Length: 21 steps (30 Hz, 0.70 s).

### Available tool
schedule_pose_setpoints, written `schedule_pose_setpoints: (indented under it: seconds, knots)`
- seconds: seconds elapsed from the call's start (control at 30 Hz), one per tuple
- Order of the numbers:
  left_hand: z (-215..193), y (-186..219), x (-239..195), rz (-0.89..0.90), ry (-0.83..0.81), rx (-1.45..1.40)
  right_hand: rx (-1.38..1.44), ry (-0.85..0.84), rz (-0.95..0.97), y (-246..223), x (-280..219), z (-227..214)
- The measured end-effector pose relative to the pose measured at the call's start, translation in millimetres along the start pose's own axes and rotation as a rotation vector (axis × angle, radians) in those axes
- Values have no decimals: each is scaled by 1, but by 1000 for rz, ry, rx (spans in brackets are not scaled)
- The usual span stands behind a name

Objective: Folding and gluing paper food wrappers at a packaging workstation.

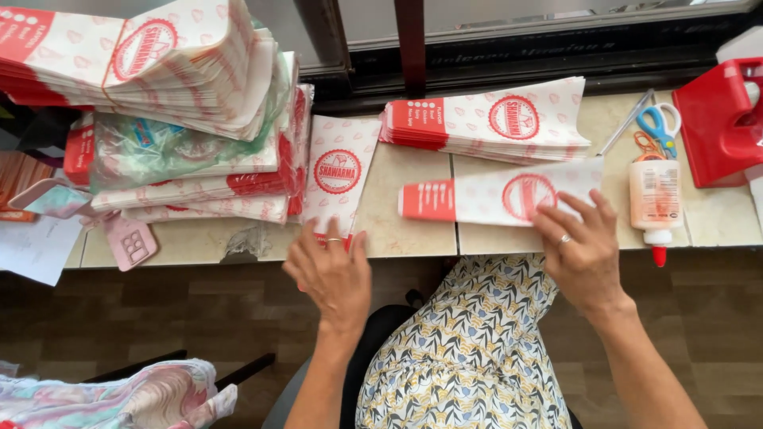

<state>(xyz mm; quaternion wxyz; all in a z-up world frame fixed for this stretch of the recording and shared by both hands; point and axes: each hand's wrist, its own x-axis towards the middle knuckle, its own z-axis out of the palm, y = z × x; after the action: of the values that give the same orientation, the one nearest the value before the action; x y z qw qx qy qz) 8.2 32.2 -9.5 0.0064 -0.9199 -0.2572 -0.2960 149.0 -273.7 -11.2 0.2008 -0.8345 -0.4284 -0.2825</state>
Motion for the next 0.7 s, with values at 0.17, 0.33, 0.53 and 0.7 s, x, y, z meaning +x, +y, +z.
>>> schedule_pose_setpoints:
  seconds: [0.17,0.33,0.53,0.7]
  knots:
    - [16,46,-3,428,-41,-564,111,-146,114,21,-33,-17]
    - [44,65,8,710,-284,-696,-477,-91,610,85,-69,-51]
    - [47,68,17,768,-249,-581,120,-275,1189,88,-44,-60]
    - [54,67,17,794,-267,-569,854,347,1159,72,-64,-61]
